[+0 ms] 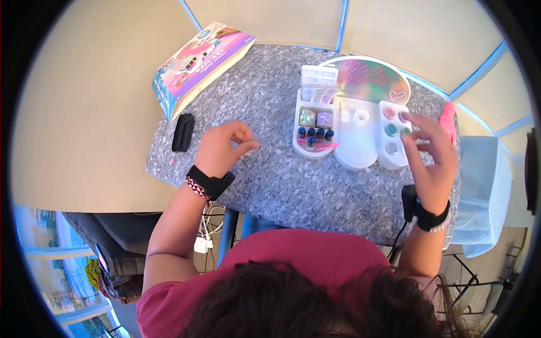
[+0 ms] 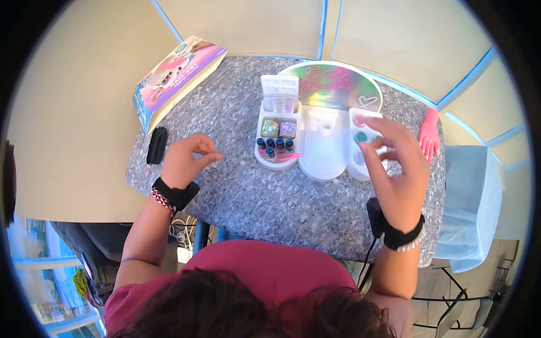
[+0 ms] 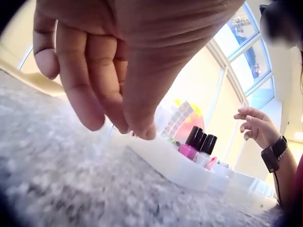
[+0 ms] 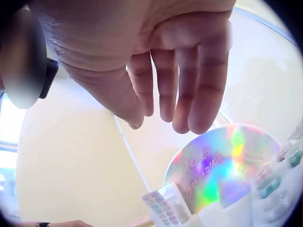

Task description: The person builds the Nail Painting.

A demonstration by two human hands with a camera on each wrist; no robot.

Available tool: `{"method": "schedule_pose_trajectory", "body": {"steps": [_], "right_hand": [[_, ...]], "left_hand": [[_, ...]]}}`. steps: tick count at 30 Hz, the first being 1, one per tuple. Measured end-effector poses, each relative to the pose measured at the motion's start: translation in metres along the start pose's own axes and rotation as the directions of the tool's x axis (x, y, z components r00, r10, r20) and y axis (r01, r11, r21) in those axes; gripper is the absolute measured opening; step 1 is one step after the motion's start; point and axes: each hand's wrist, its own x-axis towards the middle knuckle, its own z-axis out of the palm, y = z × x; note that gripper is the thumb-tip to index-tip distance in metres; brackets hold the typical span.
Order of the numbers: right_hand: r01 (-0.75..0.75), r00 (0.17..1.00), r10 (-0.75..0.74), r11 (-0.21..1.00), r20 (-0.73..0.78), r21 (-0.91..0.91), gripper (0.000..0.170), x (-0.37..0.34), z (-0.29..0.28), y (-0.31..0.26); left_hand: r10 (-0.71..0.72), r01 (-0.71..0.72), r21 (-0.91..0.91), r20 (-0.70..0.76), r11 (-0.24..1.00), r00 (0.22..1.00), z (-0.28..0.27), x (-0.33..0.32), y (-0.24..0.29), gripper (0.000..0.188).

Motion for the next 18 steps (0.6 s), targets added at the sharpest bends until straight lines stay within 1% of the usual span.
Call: {"method": "schedule_pose_trajectory", "body": {"steps": [1, 2, 4, 5, 6, 7, 8, 9, 10, 12, 13, 15, 16, 18], "right_hand": [[-0.019, 0.999, 0.019, 1.0, -0.046, 0.003, 0.036, -0.01, -0.006, 0.001], [-0.022, 0.998, 0.022, 1.0, -0.056, -0.004, 0.036, -0.021, -0.012, 0.005], [-0.143, 0.982, 0.152, 0.986, -0.111, 0.083, 0.034, -0.042, -0.025, 0.015], [-0.176, 0.975, 0.188, 0.979, -0.121, 0.105, 0.032, -0.051, -0.031, 0.016], [-0.178, 0.973, 0.191, 0.979, -0.13, 0.101, 0.032, -0.062, -0.035, 0.019], [-0.199, 0.966, 0.209, 0.977, -0.154, 0.079, 0.03, -0.072, -0.039, 0.023], [-0.22, 0.957, 0.227, 0.974, -0.179, 0.057, 0.029, -0.081, -0.044, 0.025], [-0.245, 0.952, 0.249, 0.968, -0.176, 0.047, 0.028, -0.089, -0.05, 0.025], [-0.25, 0.949, 0.253, 0.967, -0.189, 0.041, 0.028, -0.096, -0.055, 0.026], [-0.258, 0.936, 0.279, 0.959, -0.213, 0.119, 0.029, -0.109, -0.066, 0.028], [-0.258, 0.937, 0.278, 0.959, -0.212, 0.117, 0.029, -0.115, -0.073, 0.03], [-0.265, 0.926, 0.29, 0.955, -0.242, 0.131, 0.028, -0.121, -0.081, 0.03], [-0.266, 0.918, 0.297, 0.953, -0.261, 0.148, 0.028, -0.123, -0.085, 0.03], [-0.257, 0.921, 0.285, 0.957, -0.265, 0.136, 0.026, -0.125, -0.089, 0.033]], "left_hand": [[-0.013, 0.011, -0.044, -0.031, 0.999, 0.999, -0.001, 0.005, 0.013, 0.016], [-0.002, 0.0, -0.045, -0.027, 0.999, 1.0, -0.002, 0.012, 0.026, 0.016], [0.02, -0.022, -0.023, -0.082, 0.999, 0.996, -0.001, 0.03, 0.05, 0.01], [0.05, -0.057, -0.08, -0.089, 0.995, 0.995, 0.005, 0.04, 0.051, 0.007], [0.059, -0.066, -0.081, -0.086, 0.994, 0.995, 0.011, 0.051, 0.053, 0.007], [0.231, -0.23, 0.02, -0.149, 0.973, 0.962, 0.017, 0.062, 0.057, 0.007], [0.4, -0.381, 0.128, -0.194, 0.916, 0.896, 0.022, 0.071, 0.061, 0.008], [0.387, -0.369, 0.142, -0.13, 0.918, 0.913, 0.023, 0.077, 0.07, 0.011], [0.399, -0.382, 0.138, -0.124, 0.914, 0.909, 0.027, 0.084, 0.071, 0.011], [0.492, -0.455, 0.244, -0.119, 0.856, 0.862, 0.036, 0.095, 0.068, 0.012], [0.5, -0.465, 0.24, -0.113, 0.852, 0.858, 0.037, 0.098, 0.069, 0.012], [0.553, -0.471, 0.405, -0.108, 0.784, 0.826, 0.039, 0.1, 0.071, 0.011], [0.557, -0.477, 0.403, -0.104, 0.781, 0.824, 0.04, 0.099, 0.074, 0.011], [0.565, -0.451, 0.463, -0.137, 0.763, 0.814, 0.039, 0.095, 0.081, 0.006]]}}
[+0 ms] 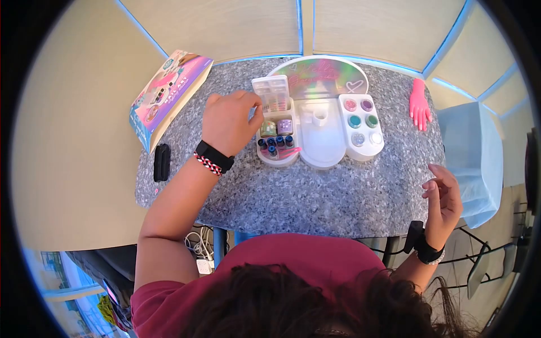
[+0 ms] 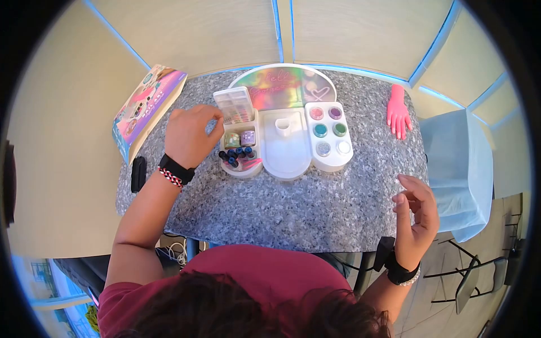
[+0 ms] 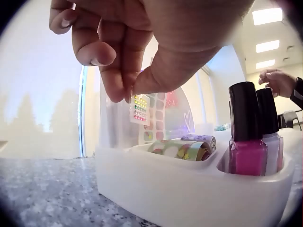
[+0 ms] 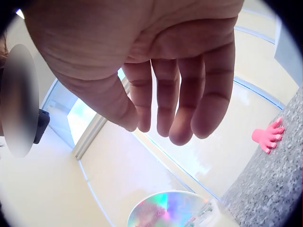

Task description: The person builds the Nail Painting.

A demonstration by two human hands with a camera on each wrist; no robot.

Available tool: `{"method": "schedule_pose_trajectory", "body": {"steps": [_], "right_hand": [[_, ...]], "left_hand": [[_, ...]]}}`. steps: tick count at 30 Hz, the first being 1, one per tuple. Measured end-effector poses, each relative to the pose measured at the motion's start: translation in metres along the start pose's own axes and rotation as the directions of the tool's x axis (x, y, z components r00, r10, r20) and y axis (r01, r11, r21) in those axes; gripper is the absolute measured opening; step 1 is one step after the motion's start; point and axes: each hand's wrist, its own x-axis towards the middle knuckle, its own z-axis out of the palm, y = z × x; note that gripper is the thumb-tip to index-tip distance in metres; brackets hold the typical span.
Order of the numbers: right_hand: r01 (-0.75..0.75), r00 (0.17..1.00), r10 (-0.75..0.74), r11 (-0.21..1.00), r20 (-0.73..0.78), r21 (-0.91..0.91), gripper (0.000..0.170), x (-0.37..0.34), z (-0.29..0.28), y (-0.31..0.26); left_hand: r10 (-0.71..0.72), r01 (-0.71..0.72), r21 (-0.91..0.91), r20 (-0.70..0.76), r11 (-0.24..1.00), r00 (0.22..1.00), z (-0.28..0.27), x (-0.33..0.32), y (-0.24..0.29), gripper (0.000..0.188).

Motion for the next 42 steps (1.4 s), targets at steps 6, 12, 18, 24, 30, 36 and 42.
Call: {"method": "schedule_pose_trajectory", "body": {"steps": [6, 12, 18, 24, 30, 36, 42], "right_hand": [[-0.007, 1.0, 0.008, 0.999, 0.006, -0.039, 0.025, 0.004, 0.007, -0.003], [0.014, 0.999, -0.012, 0.996, 0.032, -0.085, 0.025, 0.005, 0.013, -0.005], [0.014, 0.999, -0.011, 0.996, 0.039, -0.086, 0.026, 0.001, 0.014, -0.003], [-0.026, 0.999, 0.031, 0.988, 0.029, -0.151, 0.027, 0.018, 0.001, -0.005], [-0.096, 0.99, 0.121, 0.959, 0.077, -0.266, 0.035, 0.118, -0.029, 0.068], [-0.06, 0.971, 0.214, 0.642, 0.104, -0.765, 0.087, 0.187, 0.001, 0.169], [-0.015, 0.897, 0.402, 0.439, 0.181, -0.898, 0.095, 0.213, 0.03, 0.161]], "left_hand": [[0.129, -0.159, 0.306, 0.116, 0.939, 0.985, -0.003, -0.002, -0.004, 0.002], [0.369, -0.419, 0.374, 0.2, 0.827, 0.908, 0.001, -0.001, -0.002, 0.004], [0.269, -0.342, 0.258, 0.278, 0.904, 0.922, 0.009, 0.008, -0.007, 0.004], [0.26, -0.273, 0.096, 0.131, 0.957, 0.957, 0.017, 0.0, -0.016, 0.013], [-0.066, 0.058, -0.203, -0.032, 0.977, 0.997, 0.006, -0.01, -0.015, 0.011], [-0.439, 0.428, -0.613, 0.143, 0.665, 0.887, 0.021, -0.02, -0.044, 0.04], [-0.264, 0.521, -0.717, 0.45, 0.463, 0.853, 0.041, -0.043, -0.062, 0.072]]}}
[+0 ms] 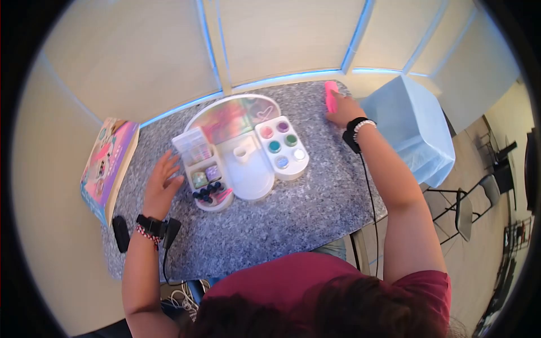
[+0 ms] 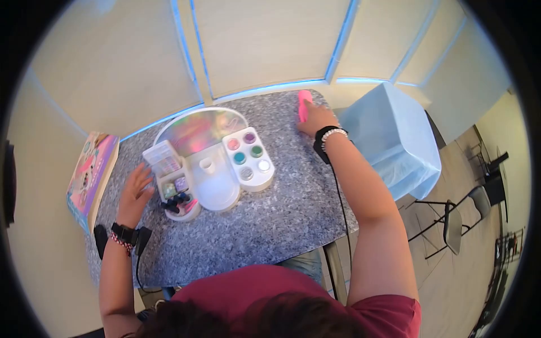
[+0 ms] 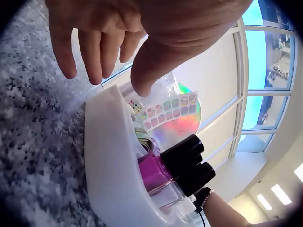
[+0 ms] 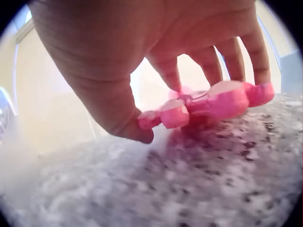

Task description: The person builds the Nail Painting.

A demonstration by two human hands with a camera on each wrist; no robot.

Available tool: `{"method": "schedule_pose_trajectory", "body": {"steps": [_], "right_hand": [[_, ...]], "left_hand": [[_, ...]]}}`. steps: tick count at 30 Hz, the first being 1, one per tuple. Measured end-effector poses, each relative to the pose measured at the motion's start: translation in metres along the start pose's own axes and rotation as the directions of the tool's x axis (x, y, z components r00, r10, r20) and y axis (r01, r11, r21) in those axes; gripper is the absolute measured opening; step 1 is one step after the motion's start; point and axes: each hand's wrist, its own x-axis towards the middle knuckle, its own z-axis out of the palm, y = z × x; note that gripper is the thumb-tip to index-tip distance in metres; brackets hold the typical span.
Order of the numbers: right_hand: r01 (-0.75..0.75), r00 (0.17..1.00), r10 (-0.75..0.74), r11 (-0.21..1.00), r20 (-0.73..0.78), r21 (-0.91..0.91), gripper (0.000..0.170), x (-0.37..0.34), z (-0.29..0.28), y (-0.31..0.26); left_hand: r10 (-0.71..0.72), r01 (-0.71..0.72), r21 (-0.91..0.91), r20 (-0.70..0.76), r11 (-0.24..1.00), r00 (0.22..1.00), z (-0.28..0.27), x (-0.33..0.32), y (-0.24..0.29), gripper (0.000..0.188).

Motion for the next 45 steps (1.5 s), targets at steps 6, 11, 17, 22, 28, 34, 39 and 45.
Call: {"method": "schedule_pose_trajectory", "body": {"steps": [6, 11, 17, 22, 28, 34, 39, 45], "right_hand": [[-0.056, 0.95, -0.299, 0.111, 0.087, 0.992, 0.079, -0.075, -0.049, -0.085], [-0.283, 0.842, -0.533, -0.315, 0.078, 0.906, 0.076, -0.145, -0.071, -0.142], [0.164, 0.943, -0.312, 0.123, -0.118, 0.979, 0.074, -0.172, -0.04, -0.181], [0.552, 0.832, -0.395, 0.654, -0.389, 0.517, 0.071, -0.185, -0.029, -0.214], [0.502, 0.833, -0.384, 0.827, -0.397, 0.254, 0.074, -0.181, -0.014, -0.233], [0.517, 0.824, -0.427, 0.836, -0.372, 0.186, 0.075, -0.184, -0.012, -0.239], [0.498, 0.829, -0.423, 0.856, -0.366, 0.139, 0.077, -0.182, -0.007, -0.242], [0.437, 0.869, -0.381, 0.889, -0.316, 0.132, 0.073, -0.156, -0.008, -0.249]], "left_hand": [[-0.047, 0.069, -0.168, 0.136, 0.983, 0.99, 0.004, -0.019, 0.002, 0.065], [-0.073, 0.096, -0.267, 0.098, 0.959, 0.993, 0.017, -0.043, 0.011, 0.057], [-0.096, 0.106, -0.36, 0.043, 0.927, 0.994, 0.03, -0.067, 0.027, 0.057], [-0.098, 0.084, -0.361, -0.02, 0.929, 0.995, 0.042, -0.082, 0.036, 0.063], [-0.134, 0.098, -0.377, -0.07, 0.921, 0.988, 0.047, -0.1, 0.041, 0.067], [-0.164, 0.141, -0.482, -0.006, 0.865, 0.986, 0.044, -0.102, 0.042, 0.062], [-0.159, 0.147, -0.465, 0.015, 0.873, 0.987, 0.047, -0.096, 0.039, 0.063], [-0.107, 0.124, -0.332, 0.067, 0.935, 0.992, 0.045, -0.048, 0.03, 0.07]]}}
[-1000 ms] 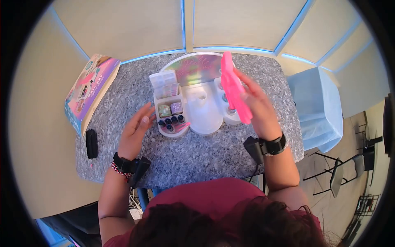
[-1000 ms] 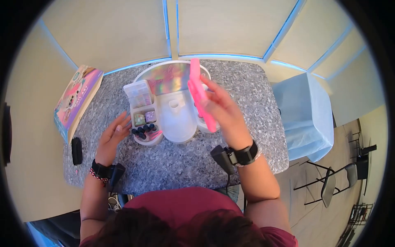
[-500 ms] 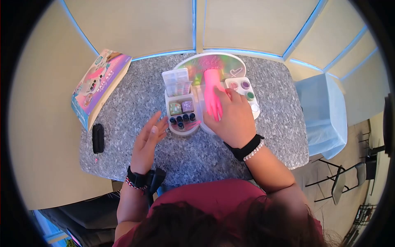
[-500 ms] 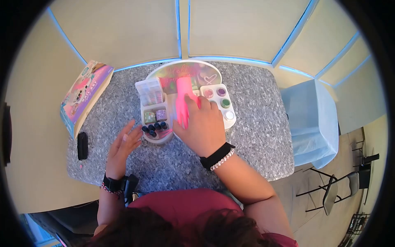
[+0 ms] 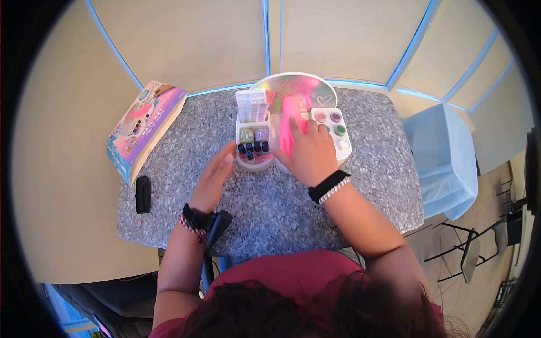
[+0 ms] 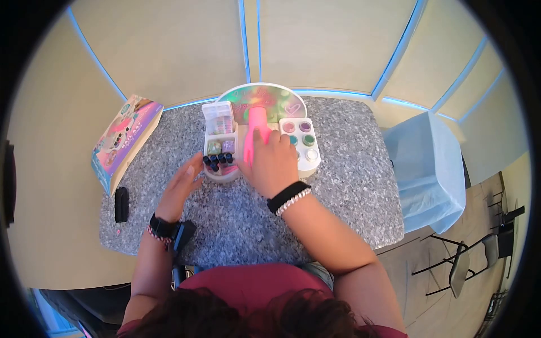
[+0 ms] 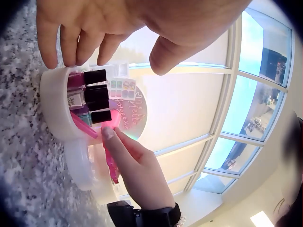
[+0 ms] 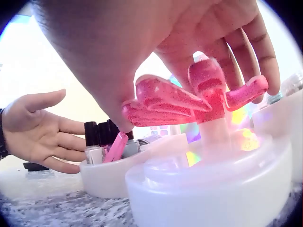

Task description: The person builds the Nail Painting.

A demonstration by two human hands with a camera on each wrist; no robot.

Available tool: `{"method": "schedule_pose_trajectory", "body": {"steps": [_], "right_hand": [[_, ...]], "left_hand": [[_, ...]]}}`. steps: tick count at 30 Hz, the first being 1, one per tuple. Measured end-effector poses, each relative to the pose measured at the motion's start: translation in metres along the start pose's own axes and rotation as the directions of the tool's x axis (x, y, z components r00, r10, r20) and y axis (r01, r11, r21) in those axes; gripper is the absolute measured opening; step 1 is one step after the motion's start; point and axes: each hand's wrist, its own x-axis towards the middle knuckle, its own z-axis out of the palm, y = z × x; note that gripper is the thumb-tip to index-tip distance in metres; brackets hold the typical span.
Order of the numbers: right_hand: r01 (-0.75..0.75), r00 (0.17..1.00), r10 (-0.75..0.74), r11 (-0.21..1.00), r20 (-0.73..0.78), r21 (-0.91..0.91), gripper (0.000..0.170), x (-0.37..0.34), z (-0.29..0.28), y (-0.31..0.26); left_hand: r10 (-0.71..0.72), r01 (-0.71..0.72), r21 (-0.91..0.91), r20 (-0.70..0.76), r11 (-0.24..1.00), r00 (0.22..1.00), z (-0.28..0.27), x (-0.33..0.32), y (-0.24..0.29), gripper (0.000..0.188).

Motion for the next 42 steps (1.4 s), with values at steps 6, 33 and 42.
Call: {"method": "schedule_pose_trajectory", "body": {"steps": [6, 33, 42], "right_hand": [[0.085, 0.978, -0.058, 0.988, -0.199, 0.133, 0.076, 0.001, -0.007, 0.058], [-0.055, 0.666, 0.727, -0.175, 0.167, 0.983, 0.04, -0.018, 0.02, 0.19], [-0.058, 0.655, 0.745, -0.118, 0.127, 0.991, 0.038, -0.019, 0.022, 0.175]], "left_hand": [[-0.031, 0.029, -0.059, -0.027, 0.998, 0.999, 0.002, 0.02, 0.011, 0.075], [-0.114, -0.132, -0.64, -0.328, 0.757, 0.938, -0.04, 0.059, -0.027, 0.038], [-0.107, -0.124, -0.471, -0.433, 0.873, 0.895, -0.03, 0.064, -0.034, 0.038]]}}
